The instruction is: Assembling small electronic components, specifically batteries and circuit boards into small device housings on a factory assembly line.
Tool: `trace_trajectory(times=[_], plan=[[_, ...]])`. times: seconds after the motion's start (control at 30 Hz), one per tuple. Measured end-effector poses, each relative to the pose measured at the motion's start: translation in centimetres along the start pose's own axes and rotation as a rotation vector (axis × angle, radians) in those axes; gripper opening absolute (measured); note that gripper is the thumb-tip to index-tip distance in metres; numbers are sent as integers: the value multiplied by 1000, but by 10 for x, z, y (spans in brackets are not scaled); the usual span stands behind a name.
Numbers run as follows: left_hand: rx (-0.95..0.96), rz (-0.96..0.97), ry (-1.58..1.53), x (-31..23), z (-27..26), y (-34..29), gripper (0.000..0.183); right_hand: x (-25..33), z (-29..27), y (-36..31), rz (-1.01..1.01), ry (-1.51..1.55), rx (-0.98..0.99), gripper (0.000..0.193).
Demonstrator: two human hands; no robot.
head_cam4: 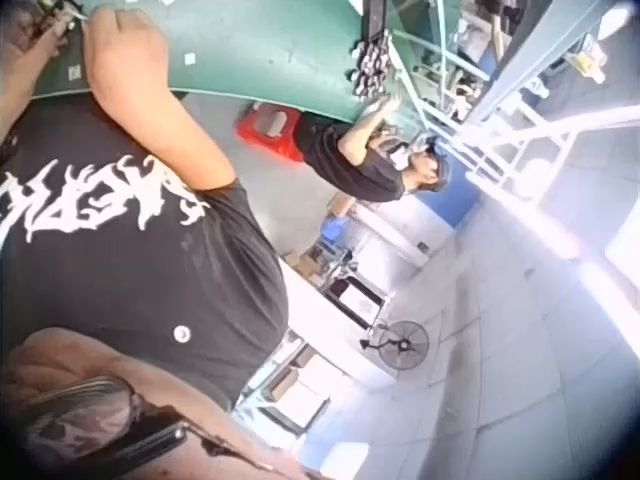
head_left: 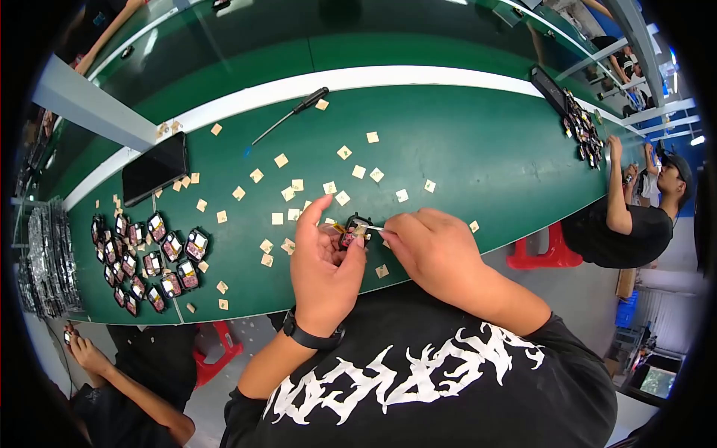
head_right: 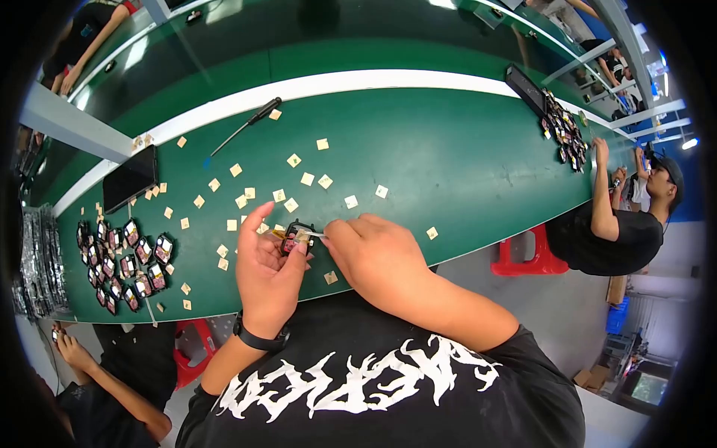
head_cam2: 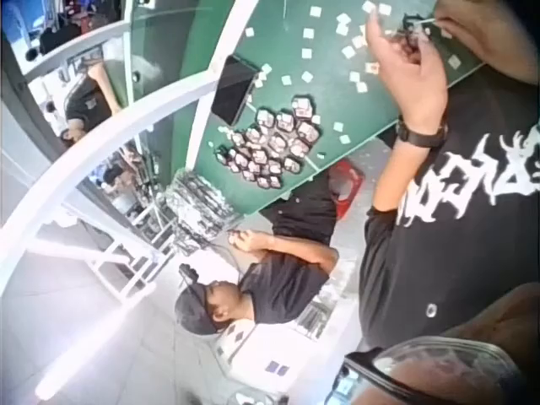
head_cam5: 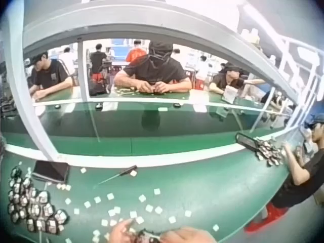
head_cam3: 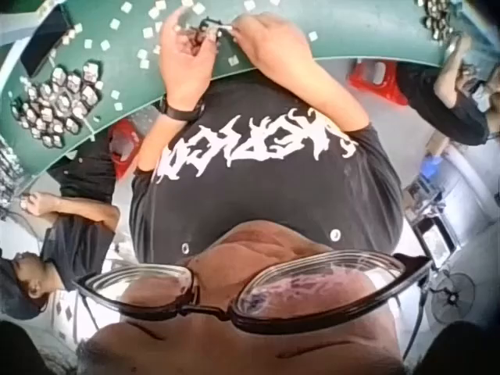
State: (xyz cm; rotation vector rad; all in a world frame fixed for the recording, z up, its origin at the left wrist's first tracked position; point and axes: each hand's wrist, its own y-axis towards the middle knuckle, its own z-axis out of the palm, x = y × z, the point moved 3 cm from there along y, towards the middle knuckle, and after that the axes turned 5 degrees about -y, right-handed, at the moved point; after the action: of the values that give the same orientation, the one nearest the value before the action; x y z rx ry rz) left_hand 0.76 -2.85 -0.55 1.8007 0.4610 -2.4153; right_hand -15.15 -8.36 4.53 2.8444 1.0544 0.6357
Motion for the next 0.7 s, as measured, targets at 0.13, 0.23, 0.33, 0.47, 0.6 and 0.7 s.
trace_trajectory(times=[0.13,0.23,0.33,0.47,0.6,0.7], plan=[[41,-41,-68,-1,-4,3,63,2,-3,6,-28,22,-12,11],[60,-68,-88,-1,-10,6,62,3,1,11,-54,45,-20,12],[86,-119,-140,-5,-15,8,64,-1,6,12,-77,170,-48,14],[107,-179,-310,-4,-12,8,66,-21,18,-2,357,823,91,20],[122,-60,-109,2,-10,1,70,-6,-1,27,267,604,165,24],[144,24,81,0,-7,-2,76,12,1,48,-25,414,131,18]])
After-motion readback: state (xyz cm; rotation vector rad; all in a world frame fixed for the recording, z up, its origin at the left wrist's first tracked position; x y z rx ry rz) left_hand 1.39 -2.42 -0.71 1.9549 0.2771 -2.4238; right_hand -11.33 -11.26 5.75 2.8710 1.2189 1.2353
